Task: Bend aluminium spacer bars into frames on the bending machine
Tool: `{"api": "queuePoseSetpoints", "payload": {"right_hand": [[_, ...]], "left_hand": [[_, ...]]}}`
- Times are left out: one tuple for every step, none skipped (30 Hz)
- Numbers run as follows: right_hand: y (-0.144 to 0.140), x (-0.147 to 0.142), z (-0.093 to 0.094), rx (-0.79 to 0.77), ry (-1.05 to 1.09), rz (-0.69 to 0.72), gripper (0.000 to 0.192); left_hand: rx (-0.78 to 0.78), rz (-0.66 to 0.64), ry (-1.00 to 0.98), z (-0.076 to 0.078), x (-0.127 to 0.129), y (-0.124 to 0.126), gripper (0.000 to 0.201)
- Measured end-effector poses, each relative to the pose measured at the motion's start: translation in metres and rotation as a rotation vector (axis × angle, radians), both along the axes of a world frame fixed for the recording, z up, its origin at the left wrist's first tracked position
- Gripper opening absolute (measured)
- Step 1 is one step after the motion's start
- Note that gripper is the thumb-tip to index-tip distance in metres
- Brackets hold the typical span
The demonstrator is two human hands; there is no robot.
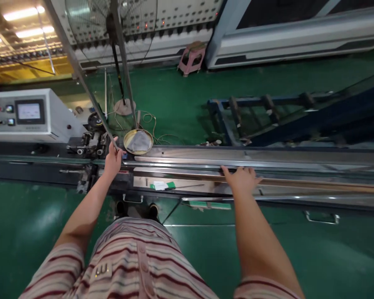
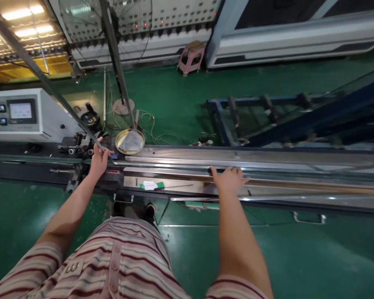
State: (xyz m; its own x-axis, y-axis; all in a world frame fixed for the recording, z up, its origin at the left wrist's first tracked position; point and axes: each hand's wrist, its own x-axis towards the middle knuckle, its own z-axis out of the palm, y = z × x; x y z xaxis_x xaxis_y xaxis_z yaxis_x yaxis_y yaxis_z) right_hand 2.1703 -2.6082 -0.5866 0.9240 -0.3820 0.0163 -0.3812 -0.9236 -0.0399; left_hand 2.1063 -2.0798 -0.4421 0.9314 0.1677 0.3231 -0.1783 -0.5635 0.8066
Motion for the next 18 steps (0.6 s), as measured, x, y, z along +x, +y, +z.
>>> {"api": "queuePoseSetpoints", "payload": {"right_hand": [[0.035,-0.005,0.001,-0.011,-0.007,0.008,0.076],[0.069,-0.010,0.002,-0.022,-0.017,0.015,0.076],[0.105,-0.014,0.004,-0.033,-0.028,0.020,0.075],[0.140,-0.018,0.006,-0.043,-0.035,0.024,0.074],[0.176,-0.022,0.007,-0.052,-0.037,0.030,0.073],[0.211,-0.026,0.009,-0.059,-0.034,0.039,0.073],[0.246,-0.030,0.010,-0.066,-0.025,0.050,0.073],[0.281,-0.034,0.010,-0.071,-0.013,0.059,0.073],[0.314,-0.037,0.011,-0.077,-0.002,0.070,0.074],[0.346,-0.041,0.011,-0.084,0.004,0.076,0.075],[0.376,-0.044,0.012,-0.093,0.005,0.082,0.076],[0.403,-0.048,0.013,-0.104,0.000,0.088,0.076],[0.428,-0.052,0.015,-0.117,-0.008,0.094,0.075],[0.449,-0.056,0.018,-0.131,-0.019,0.101,0.075],[0.468,-0.060,0.022,-0.142,-0.028,0.109,0.074],[0.484,-0.064,0.027,-0.148,-0.034,0.116,0.074],[0.499,-0.068,0.033,-0.147,-0.037,0.123,0.074],[0.513,-0.072,0.039,-0.137,-0.035,0.131,0.073]], "left_hand": [[0.006,0.003,0.003,0.002,-0.005,0.034,0.055],[0.010,0.006,0.006,0.003,-0.010,0.068,0.055],[0.012,0.011,0.007,0.005,-0.015,0.103,0.054],[0.011,0.018,0.008,0.005,-0.020,0.139,0.053],[0.005,0.025,0.009,0.006,-0.026,0.174,0.052],[-0.002,0.032,0.011,0.006,-0.031,0.210,0.052],[-0.007,0.041,0.012,0.006,-0.036,0.246,0.051],[-0.008,0.050,0.014,0.006,-0.041,0.280,0.051],[-0.003,0.062,0.017,0.006,-0.046,0.313,0.051],[0.005,0.075,0.019,0.006,-0.050,0.343,0.050],[0.014,0.087,0.020,0.006,-0.054,0.372,0.050],[0.020,0.102,0.016,0.006,-0.056,0.398,0.049],[0.022,0.116,0.013,0.006,-0.058,0.421,0.049],[0.021,0.131,0.010,0.007,-0.059,0.441,0.049],[0.020,0.144,0.008,0.007,-0.059,0.459,0.048],[0.020,0.162,0.013,0.008,-0.060,0.476,0.048],[0.024,0.186,0.023,0.010,-0.061,0.491,0.048],[0.032,0.215,0.038,0.012,-0.062,0.505,0.048]]}}
